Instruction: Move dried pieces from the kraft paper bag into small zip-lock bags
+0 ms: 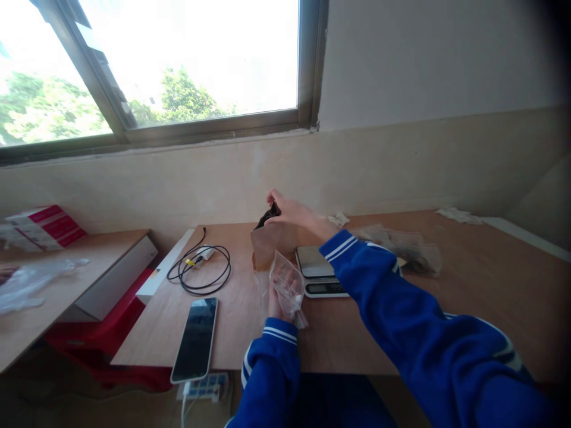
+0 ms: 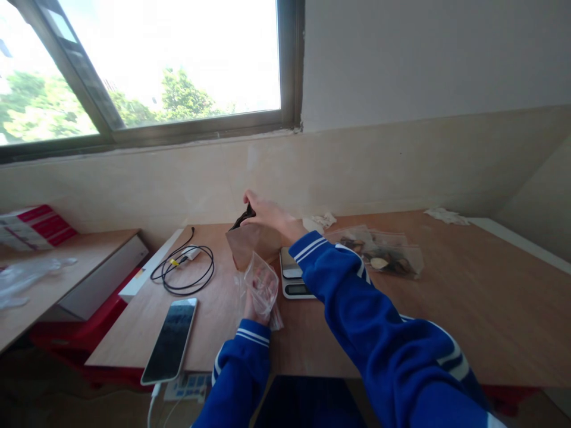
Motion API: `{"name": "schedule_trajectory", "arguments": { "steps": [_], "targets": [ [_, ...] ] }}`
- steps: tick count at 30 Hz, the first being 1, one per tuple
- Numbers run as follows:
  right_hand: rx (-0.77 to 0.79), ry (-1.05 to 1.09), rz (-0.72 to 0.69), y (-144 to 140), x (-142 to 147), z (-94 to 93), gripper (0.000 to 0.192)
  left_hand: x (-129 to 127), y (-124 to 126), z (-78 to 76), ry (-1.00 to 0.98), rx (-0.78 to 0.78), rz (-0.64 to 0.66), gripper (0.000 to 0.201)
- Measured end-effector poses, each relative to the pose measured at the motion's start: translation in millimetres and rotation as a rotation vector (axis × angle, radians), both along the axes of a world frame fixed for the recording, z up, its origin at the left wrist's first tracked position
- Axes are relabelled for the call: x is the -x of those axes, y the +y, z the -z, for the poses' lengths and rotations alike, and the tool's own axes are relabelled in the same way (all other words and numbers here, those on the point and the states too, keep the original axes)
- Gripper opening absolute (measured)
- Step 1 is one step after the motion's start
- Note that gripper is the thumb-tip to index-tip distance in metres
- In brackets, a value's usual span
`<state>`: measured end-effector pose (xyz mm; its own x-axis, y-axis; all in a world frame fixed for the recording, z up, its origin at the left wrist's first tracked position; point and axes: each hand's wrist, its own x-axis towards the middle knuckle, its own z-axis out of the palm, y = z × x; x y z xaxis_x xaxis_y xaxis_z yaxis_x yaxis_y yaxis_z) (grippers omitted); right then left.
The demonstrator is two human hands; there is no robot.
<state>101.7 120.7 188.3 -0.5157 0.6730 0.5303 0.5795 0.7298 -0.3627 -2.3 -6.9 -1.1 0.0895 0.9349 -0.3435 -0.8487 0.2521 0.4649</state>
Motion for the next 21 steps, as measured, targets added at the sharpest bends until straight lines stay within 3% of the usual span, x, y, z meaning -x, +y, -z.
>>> {"name": "schedule_trajectory", "arguments": {
  "steps": [9,14,18,21],
  "targets": [
    [-0.078,0.122,0.004,-7.0,1.9,17.7,0.029,-0.3,-3.0,-5.3,0.016,0.014,0.009,0.046],
    [-0.144,0.062,0.043,-14.3,3.4,29.6,0.040,-0.1,-3.0,-6.2,0.027,0.033,0.027,0.046],
    [-0.204,0.152,0.192,-35.9,-1.4,35.7,0.037,0.4,-2.4,-4.1,0.032,0.048,0.029,0.048],
    [-0.108,0.351,0.234,-64.1,-10.5,47.7,0.038,-0.4,-3.4,-3.9,0.059,0.005,0.035,0.048]
  ]
}}
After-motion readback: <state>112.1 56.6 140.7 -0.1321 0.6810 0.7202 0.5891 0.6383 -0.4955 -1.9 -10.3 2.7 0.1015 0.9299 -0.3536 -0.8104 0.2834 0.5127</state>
